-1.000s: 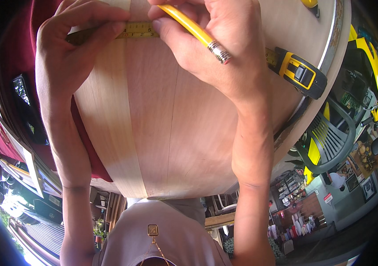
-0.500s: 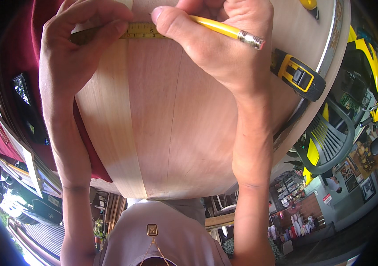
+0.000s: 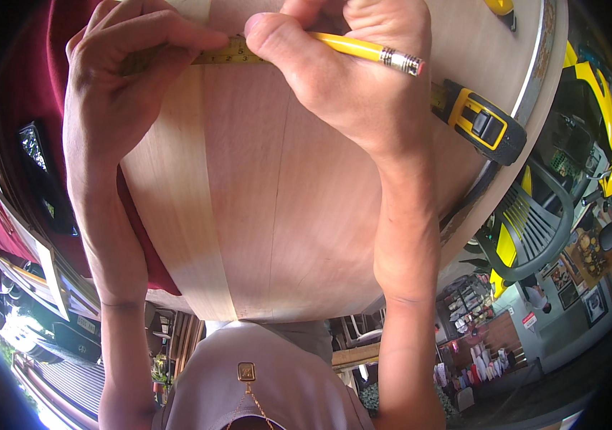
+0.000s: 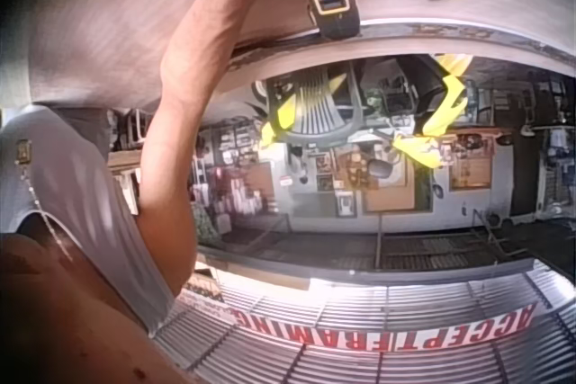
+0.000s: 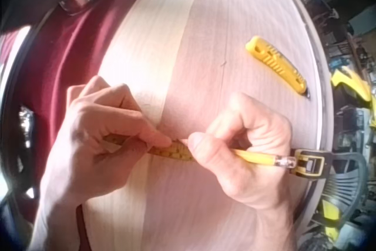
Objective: The person uses a utility knife to cut a strip from a large sheet of plywood. They then measure and mark the plywood with a tape measure and pencil, and briefly fit a cut strip into a wooden frame.
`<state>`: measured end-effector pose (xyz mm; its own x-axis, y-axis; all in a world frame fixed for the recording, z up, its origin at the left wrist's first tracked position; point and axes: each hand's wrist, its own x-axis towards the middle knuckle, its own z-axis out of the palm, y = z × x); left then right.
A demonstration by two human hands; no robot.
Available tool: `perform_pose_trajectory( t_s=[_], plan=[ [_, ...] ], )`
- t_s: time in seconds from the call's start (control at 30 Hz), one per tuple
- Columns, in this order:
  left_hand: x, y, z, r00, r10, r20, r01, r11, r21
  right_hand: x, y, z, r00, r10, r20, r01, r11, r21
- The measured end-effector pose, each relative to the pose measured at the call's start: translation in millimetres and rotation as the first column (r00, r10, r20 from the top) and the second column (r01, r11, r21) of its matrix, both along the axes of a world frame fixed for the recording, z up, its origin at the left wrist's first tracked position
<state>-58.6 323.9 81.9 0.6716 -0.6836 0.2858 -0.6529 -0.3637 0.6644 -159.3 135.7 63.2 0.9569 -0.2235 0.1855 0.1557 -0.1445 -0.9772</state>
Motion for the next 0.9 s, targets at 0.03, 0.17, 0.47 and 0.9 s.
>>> perform_pose_trajectory(
  t_s=[0.03, 0.17, 0.47, 0.9],
  plan=[
    [0, 0, 0, 1.0, -0.002, 0.004, 0.002, 1.0, 0.002, 0, 0, 1, 1.0, 0.002, -0.005, -0.002, 1.0, -0.011],
    [0, 0, 0, 1.0, 0.0, -0.01, 0.0, 1.0, 0.006, 0, 0, 3, 1.0, 0.005, -0.021, -0.005, 1.0, -0.03],
    [-1, -3, 2, 1.0, 0.003, -0.011, -0.004, 0.999, -0.033, 1, 1, 5, 0.999, 0.01, -0.048, -0.012, 0.999, -0.032],
    [3, 2, -10, 0.998, -0.03, -0.062, 0.026, 0.998, -0.064, 1, 0, 2, 1.0, 0.009, -0.01, -0.01, 1.0, -0.022]
  ],
)
